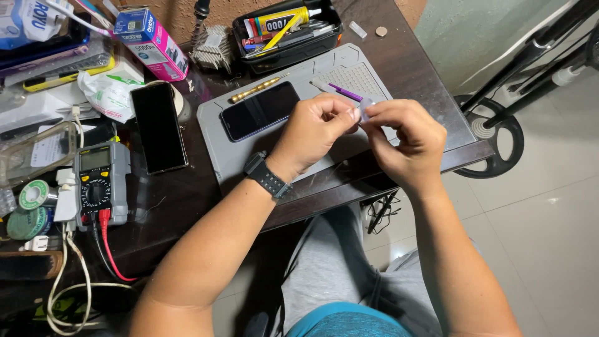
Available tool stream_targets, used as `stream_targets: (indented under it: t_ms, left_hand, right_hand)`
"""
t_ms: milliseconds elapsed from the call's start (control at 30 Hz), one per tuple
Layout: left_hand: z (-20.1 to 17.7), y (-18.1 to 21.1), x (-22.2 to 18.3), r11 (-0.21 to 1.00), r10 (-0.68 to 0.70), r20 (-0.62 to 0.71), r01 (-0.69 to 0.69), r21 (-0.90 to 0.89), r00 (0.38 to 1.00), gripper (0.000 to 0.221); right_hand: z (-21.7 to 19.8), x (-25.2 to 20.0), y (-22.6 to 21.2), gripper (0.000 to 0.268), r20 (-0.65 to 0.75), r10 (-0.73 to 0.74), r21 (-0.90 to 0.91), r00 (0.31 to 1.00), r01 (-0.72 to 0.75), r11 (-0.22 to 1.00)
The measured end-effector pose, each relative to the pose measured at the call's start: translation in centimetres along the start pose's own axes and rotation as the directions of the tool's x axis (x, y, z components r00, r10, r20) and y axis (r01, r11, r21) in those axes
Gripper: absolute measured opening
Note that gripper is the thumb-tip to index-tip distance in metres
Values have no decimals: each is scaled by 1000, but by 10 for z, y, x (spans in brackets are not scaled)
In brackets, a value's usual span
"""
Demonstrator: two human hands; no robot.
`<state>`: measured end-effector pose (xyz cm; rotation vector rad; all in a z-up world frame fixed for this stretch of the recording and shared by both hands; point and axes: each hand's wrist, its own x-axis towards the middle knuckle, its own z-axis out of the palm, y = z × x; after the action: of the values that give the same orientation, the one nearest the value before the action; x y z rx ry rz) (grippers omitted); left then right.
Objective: Trimming excess film from a smartphone screen and preparing cable ties at a repair bench.
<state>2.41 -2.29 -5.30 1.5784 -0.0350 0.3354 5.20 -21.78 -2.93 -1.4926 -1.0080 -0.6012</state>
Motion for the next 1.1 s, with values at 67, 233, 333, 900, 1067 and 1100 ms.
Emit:
stream_targets:
  t_ms: [67,233,333,900,1067,1100]
  left_hand:
    - [0,8,-3,1000,16,27,-16,2,1000,8]
    - [0,-4,0,1000,22,101,-21,-8,995,12]
    - [1,3,-3,996,17,133,-4,-94,991,24]
    - [-1,33,-8,974,48,-123,-19,227,991,17]
    - [0,26,-9,851,334,-66,-270,450,940,21]
    - [0,20,-7,809,403,-41,-335,483,914,22]
  right_hand:
    - [-3,-5,9,13,4,61,104,998,-61,993]
    - [-7,-10,28,16,48,195,302,980,-200,932]
    - [-7,-11,32,22,24,253,362,967,-245,900]
    - [-8,-12,30,9,253,462,185,850,-511,839]
    - [-3,-7,25,23,286,456,287,843,-529,799]
    - [-2,-7,25,25,297,422,254,857,-497,830]
